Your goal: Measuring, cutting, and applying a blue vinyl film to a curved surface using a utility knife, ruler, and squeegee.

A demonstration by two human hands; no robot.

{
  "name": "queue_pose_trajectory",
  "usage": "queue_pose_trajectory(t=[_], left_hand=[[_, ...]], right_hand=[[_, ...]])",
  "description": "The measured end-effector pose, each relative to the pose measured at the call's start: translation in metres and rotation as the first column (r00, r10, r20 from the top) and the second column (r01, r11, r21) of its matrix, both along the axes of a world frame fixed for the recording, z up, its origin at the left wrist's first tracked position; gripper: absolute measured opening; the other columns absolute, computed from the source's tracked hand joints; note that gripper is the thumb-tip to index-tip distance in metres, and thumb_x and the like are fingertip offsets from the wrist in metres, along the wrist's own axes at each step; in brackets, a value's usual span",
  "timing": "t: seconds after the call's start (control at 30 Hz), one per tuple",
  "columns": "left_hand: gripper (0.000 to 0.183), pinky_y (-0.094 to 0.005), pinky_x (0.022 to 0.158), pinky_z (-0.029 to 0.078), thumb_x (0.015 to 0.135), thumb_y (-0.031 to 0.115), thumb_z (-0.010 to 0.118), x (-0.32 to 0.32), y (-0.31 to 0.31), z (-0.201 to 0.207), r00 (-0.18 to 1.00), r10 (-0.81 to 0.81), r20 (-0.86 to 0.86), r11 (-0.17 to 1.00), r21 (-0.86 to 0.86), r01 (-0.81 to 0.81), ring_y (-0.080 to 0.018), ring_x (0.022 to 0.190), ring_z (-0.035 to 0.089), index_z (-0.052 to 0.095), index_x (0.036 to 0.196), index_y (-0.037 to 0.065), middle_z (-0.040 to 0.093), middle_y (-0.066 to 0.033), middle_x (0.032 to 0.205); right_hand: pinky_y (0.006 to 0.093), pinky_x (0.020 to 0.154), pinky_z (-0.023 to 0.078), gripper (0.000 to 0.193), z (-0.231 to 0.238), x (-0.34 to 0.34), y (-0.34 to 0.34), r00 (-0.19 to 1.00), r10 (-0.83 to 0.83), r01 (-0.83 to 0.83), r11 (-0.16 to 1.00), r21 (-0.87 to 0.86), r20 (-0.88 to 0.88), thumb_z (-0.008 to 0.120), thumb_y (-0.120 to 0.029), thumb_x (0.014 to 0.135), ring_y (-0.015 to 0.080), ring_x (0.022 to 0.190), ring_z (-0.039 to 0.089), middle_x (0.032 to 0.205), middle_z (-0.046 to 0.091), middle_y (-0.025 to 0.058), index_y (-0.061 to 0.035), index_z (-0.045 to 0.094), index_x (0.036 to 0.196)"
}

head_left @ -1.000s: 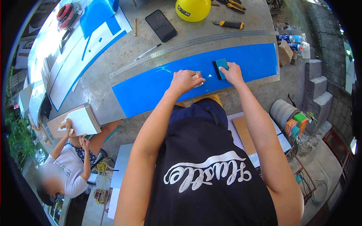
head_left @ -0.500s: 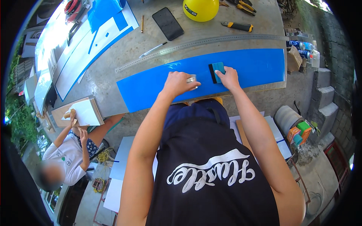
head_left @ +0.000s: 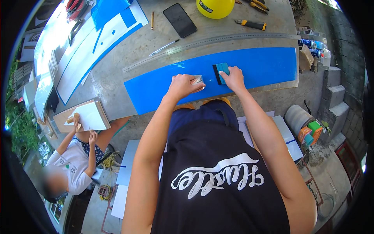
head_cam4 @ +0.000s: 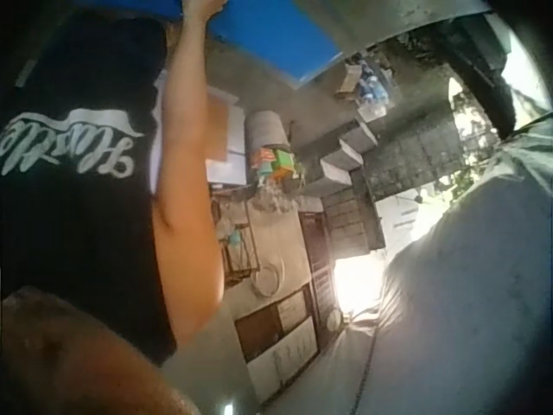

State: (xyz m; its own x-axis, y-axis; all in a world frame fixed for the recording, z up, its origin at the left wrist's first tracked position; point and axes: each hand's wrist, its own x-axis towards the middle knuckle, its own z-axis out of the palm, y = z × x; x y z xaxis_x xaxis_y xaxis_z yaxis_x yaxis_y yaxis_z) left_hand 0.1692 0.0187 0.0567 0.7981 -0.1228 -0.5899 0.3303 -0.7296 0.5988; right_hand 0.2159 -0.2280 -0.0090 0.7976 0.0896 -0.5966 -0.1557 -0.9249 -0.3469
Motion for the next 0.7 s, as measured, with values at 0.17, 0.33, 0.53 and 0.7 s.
queue_pose_trajectory(t=[0.17, 0.33, 0.53, 0.7], left_hand=[[0.054, -0.0453, 0.087, 0.047, 0.080, 0.064, 0.072, -0.006, 0.004, -0.008, 0.996, -0.084, 0.033, 0.996, -0.009, 0.085, -0.0361, 0.081, 0.069, 0.079, 0.085, 0.011, 0.073, -0.0162, 0.078], [0.055, -0.0455, 0.089, 0.046, 0.080, 0.065, 0.071, -0.007, 0.033, 0.005, 0.986, -0.145, -0.081, 0.989, 0.003, 0.146, -0.0352, 0.084, 0.070, 0.080, 0.091, 0.012, 0.074, -0.0163, 0.083], [0.054, -0.0461, 0.083, 0.049, 0.080, 0.063, 0.072, -0.034, 0.075, -0.009, 0.993, -0.118, -0.009, 0.992, 0.037, 0.118, -0.0355, 0.079, 0.070, 0.080, 0.089, 0.010, 0.073, -0.0167, 0.079], [0.051, -0.0454, 0.076, 0.052, 0.081, 0.060, 0.074, -0.035, 0.072, -0.014, 0.994, -0.084, 0.068, 0.996, 0.000, 0.084, -0.0361, 0.071, 0.069, 0.079, 0.085, 0.010, 0.072, -0.0164, 0.074]], right_hand=[[0.0526, 0.092, 0.049, 0.047, 0.000, -0.009, 0.021, 0.999, -0.009, 0.009, 1.000, 0.000, -0.040, 0.073, -0.043, 0.087, 0.0417, 0.111, 0.058, 0.113, 0.065, 0.0218, -0.0011, 0.071, 0.108], [0.0510, 0.090, 0.050, 0.045, -0.002, -0.008, 0.016, 0.997, -0.060, 0.060, 0.998, 0.011, -0.038, 0.074, -0.043, 0.087, 0.0429, 0.107, 0.060, 0.109, 0.067, 0.0243, 0.0004, 0.071, 0.099], [0.0521, 0.084, 0.049, 0.040, 0.008, -0.009, 0.024, 0.991, -0.119, 0.123, 0.988, 0.087, -0.060, 0.075, -0.038, 0.087, 0.0446, 0.099, 0.062, 0.100, 0.067, 0.0262, 0.0015, 0.070, 0.089], [0.0511, 0.085, 0.049, 0.039, 0.004, -0.029, 0.050, 0.989, 0.021, -0.031, 0.997, 0.064, 0.148, 0.076, -0.037, 0.085, 0.0441, 0.093, 0.061, 0.093, 0.064, 0.0262, 0.0009, 0.069, 0.086]])
